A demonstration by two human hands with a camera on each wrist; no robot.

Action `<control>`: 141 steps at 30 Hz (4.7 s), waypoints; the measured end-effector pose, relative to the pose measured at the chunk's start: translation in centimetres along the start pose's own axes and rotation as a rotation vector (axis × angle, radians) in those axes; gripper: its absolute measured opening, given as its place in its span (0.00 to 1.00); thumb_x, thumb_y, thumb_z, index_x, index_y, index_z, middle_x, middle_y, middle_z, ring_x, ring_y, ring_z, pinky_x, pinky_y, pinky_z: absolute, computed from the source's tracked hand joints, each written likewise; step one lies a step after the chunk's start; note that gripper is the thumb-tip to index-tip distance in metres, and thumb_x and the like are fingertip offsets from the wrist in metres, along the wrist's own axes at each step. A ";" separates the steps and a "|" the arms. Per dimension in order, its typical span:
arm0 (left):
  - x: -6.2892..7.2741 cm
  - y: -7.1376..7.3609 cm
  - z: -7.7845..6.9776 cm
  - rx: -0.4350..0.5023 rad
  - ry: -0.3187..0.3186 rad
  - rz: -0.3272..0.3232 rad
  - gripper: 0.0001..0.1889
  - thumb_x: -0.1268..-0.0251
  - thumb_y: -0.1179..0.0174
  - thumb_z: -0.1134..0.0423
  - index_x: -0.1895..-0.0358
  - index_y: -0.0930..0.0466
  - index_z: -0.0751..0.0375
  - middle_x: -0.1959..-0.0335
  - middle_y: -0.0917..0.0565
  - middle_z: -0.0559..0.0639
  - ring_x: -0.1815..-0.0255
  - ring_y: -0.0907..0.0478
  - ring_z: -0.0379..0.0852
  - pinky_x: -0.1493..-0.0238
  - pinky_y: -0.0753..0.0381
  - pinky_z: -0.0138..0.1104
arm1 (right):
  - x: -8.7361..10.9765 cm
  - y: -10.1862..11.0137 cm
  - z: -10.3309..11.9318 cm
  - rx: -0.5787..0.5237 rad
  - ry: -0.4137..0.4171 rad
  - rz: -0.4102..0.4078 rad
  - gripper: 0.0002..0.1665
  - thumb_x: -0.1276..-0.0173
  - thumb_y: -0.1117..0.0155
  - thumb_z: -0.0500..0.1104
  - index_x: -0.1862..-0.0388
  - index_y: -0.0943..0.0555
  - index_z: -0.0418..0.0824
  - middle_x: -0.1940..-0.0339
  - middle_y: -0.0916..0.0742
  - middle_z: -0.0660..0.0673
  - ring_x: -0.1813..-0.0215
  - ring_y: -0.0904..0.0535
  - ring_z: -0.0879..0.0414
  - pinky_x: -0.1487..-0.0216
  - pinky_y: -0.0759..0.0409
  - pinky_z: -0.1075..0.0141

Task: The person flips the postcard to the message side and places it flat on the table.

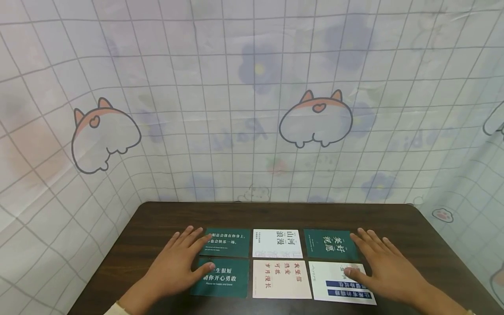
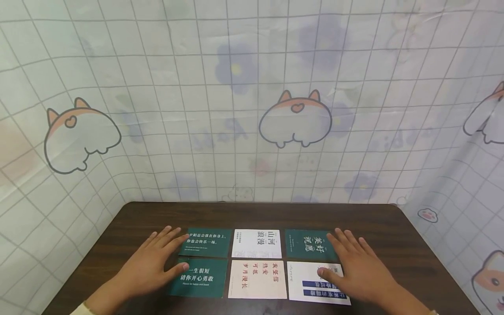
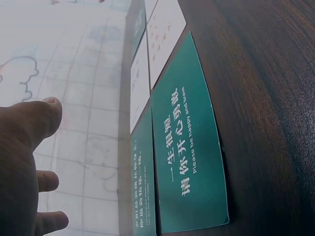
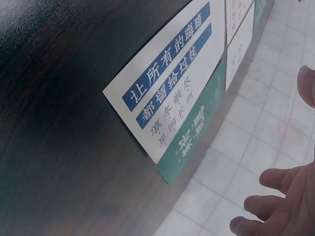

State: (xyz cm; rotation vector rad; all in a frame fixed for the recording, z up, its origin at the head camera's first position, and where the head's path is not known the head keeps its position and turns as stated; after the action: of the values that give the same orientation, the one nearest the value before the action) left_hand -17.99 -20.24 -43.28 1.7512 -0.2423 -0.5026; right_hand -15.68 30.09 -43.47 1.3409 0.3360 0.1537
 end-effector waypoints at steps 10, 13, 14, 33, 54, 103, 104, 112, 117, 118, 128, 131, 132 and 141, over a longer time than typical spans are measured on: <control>-0.3 -0.8 -0.2 0.021 -0.006 0.023 0.38 0.32 0.41 0.33 0.26 0.29 0.51 0.25 0.31 0.59 0.21 0.43 0.63 0.27 0.47 0.62 | -0.2 -0.2 0.6 -0.002 0.007 -0.004 0.56 0.35 0.37 0.73 0.24 0.32 0.34 0.23 0.31 0.31 0.23 0.41 0.30 0.28 0.44 0.35; -0.4 -0.9 -0.4 0.030 -0.003 0.033 0.37 0.32 0.40 0.34 0.26 0.28 0.51 0.25 0.31 0.59 0.21 0.44 0.63 0.26 0.49 0.62 | -0.3 -0.3 0.7 -0.014 0.010 0.002 0.56 0.35 0.37 0.74 0.24 0.32 0.34 0.24 0.31 0.30 0.23 0.41 0.29 0.29 0.43 0.34; -0.4 -1.0 -0.4 0.033 -0.002 0.037 0.37 0.32 0.40 0.35 0.26 0.28 0.52 0.25 0.31 0.59 0.21 0.44 0.63 0.26 0.49 0.61 | -0.4 -0.4 0.6 -0.021 0.003 0.009 0.56 0.35 0.37 0.74 0.24 0.32 0.34 0.23 0.32 0.30 0.23 0.41 0.29 0.29 0.43 0.34; -0.7 -2.2 -1.3 0.076 -0.006 0.064 0.35 0.31 0.40 0.36 0.27 0.27 0.51 0.26 0.29 0.57 0.24 0.38 0.63 0.29 0.43 0.62 | -0.7 -1.4 1.3 -0.027 0.004 0.027 0.58 0.40 0.36 0.77 0.25 0.30 0.37 0.25 0.29 0.30 0.26 0.36 0.29 0.34 0.35 0.32; -1.1 -3.5 -1.6 0.103 -0.064 0.064 0.35 0.30 0.41 0.36 0.28 0.27 0.53 0.27 0.29 0.56 0.25 0.36 0.62 0.29 0.42 0.62 | -0.7 -2.4 1.7 -0.027 0.042 0.000 0.55 0.40 0.37 0.78 0.28 0.26 0.40 0.28 0.24 0.35 0.28 0.31 0.32 0.39 0.29 0.33; -1.7 -4.6 -2.8 0.117 -0.119 0.120 0.36 0.29 0.42 0.36 0.25 0.30 0.51 0.24 0.32 0.57 0.23 0.40 0.62 0.28 0.44 0.62 | -1.7 -3.9 3.6 -0.064 0.074 0.056 0.54 0.40 0.35 0.76 0.27 0.27 0.41 0.25 0.27 0.37 0.26 0.34 0.34 0.35 0.33 0.33; -1.7 -4.6 -2.8 0.115 -0.118 0.121 0.36 0.29 0.42 0.36 0.25 0.30 0.51 0.24 0.32 0.57 0.23 0.40 0.62 0.28 0.44 0.62 | -1.7 -3.9 3.6 -0.067 0.075 0.059 0.54 0.40 0.35 0.76 0.27 0.27 0.41 0.25 0.27 0.37 0.25 0.34 0.34 0.35 0.33 0.33; -1.9 -5.0 -2.9 0.117 -0.108 0.152 0.37 0.29 0.43 0.35 0.24 0.31 0.50 0.24 0.32 0.56 0.23 0.40 0.61 0.27 0.45 0.61 | -1.7 -4.1 3.9 -0.059 0.093 0.042 0.54 0.40 0.36 0.77 0.28 0.25 0.40 0.25 0.26 0.37 0.26 0.33 0.33 0.35 0.32 0.34; -2.0 -5.1 -3.0 0.117 -0.111 0.163 0.37 0.29 0.43 0.34 0.24 0.31 0.49 0.24 0.33 0.55 0.23 0.40 0.61 0.27 0.45 0.61 | -1.6 -4.4 4.0 -0.048 0.114 0.018 0.54 0.40 0.36 0.77 0.29 0.24 0.40 0.26 0.25 0.37 0.27 0.32 0.34 0.35 0.32 0.35; -2.0 -5.2 -3.1 0.119 -0.112 0.163 0.36 0.29 0.43 0.34 0.24 0.31 0.49 0.24 0.33 0.55 0.23 0.40 0.61 0.27 0.45 0.61 | -1.6 -4.4 4.1 -0.047 0.114 0.018 0.54 0.40 0.36 0.77 0.29 0.24 0.40 0.26 0.25 0.37 0.27 0.32 0.34 0.35 0.32 0.35; -2.2 -5.6 -3.5 0.102 -0.131 0.155 0.37 0.29 0.44 0.33 0.25 0.31 0.48 0.24 0.33 0.54 0.23 0.39 0.61 0.27 0.44 0.61 | -1.7 -5.0 4.3 -0.059 0.135 0.006 0.53 0.40 0.35 0.77 0.30 0.24 0.39 0.27 0.24 0.38 0.28 0.31 0.35 0.34 0.33 0.36; -2.3 -5.6 -3.6 0.100 -0.132 0.163 0.37 0.30 0.44 0.33 0.24 0.31 0.48 0.23 0.33 0.55 0.23 0.40 0.61 0.27 0.45 0.61 | -1.9 -5.1 4.5 -0.075 0.119 0.033 0.53 0.40 0.34 0.76 0.29 0.24 0.40 0.27 0.25 0.38 0.27 0.32 0.36 0.33 0.34 0.36; -2.3 -5.6 -3.7 0.102 -0.131 0.166 0.37 0.30 0.44 0.33 0.24 0.31 0.47 0.23 0.33 0.55 0.23 0.40 0.61 0.27 0.45 0.61 | -1.9 -5.2 4.5 -0.076 0.114 0.042 0.53 0.41 0.33 0.76 0.29 0.24 0.40 0.27 0.25 0.39 0.26 0.32 0.36 0.33 0.34 0.36; -2.4 -6.0 -3.8 0.097 -0.123 0.181 0.37 0.31 0.44 0.32 0.25 0.31 0.46 0.24 0.33 0.54 0.22 0.41 0.60 0.27 0.43 0.60 | -2.3 -5.5 4.8 -0.061 0.102 0.066 0.54 0.43 0.34 0.78 0.29 0.24 0.43 0.26 0.25 0.40 0.25 0.33 0.37 0.33 0.34 0.36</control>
State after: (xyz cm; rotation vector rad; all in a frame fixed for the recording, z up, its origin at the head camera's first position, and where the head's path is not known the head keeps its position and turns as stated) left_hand -18.98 -14.44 -47.89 1.7744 -0.5154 -0.4738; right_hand -16.68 23.68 -47.50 1.2870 0.3701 0.2856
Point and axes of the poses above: each hand's wrist, its own x-axis away from the middle knuckle, its own y-axis out of the back of the hand, z = x × y, the point moved 1 cm from there along -x, towards the middle knuckle
